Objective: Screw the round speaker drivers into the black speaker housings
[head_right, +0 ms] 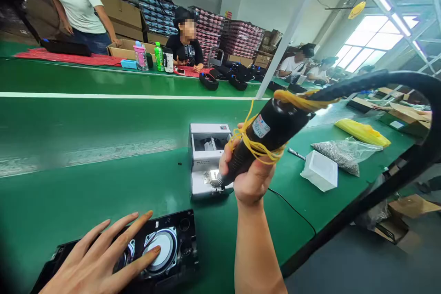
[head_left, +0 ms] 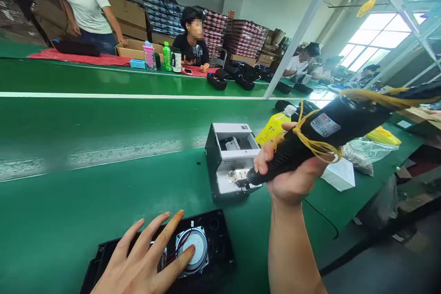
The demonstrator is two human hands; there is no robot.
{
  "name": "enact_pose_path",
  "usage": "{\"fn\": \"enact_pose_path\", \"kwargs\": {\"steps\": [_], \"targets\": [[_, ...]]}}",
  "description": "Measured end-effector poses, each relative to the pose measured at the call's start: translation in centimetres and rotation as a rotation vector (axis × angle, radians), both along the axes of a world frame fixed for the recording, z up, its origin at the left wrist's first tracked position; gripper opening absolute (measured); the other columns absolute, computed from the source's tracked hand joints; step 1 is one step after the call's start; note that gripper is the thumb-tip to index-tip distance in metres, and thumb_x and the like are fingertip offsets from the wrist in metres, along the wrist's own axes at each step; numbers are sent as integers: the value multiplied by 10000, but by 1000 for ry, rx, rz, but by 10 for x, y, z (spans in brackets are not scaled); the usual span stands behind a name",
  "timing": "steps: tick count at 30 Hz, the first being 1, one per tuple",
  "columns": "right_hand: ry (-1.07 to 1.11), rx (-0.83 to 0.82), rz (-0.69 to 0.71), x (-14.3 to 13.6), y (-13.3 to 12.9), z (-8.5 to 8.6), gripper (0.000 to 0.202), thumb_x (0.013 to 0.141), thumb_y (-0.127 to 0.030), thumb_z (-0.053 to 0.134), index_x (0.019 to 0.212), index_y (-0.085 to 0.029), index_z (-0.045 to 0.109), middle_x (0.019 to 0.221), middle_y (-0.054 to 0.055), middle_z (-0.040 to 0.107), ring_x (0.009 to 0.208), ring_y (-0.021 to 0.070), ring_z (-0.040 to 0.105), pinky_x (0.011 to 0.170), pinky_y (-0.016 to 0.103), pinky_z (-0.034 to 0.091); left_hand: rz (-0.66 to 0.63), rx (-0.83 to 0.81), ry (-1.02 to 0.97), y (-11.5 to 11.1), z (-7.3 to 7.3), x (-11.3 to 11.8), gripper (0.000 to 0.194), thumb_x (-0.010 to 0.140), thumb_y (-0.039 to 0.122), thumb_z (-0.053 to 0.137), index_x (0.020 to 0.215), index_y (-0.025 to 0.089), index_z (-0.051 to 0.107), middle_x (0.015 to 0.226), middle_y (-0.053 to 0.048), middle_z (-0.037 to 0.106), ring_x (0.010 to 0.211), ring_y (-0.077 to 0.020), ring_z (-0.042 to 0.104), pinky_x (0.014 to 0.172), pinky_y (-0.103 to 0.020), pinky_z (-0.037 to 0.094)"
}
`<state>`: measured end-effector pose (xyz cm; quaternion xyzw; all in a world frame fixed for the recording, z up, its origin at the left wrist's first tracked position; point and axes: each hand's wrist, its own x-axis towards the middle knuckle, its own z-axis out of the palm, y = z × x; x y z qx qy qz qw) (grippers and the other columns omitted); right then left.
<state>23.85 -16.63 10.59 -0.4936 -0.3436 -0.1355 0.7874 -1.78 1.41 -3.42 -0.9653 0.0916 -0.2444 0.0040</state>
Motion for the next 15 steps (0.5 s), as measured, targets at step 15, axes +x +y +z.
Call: {"fn": "enact_pose_path", "kwargs": {"steps": [15], "targets": [[80, 27, 251, -31, -24, 26, 540, 958, -755, 718, 1266, -314, 775, 593, -79, 537, 305, 110, 369, 267, 255, 329, 52, -81, 202, -4, 31, -22, 871, 730, 222, 865, 1514, 482, 590, 1831, -77, 319, 1587, -435, 443, 1221, -635, 436]]}}
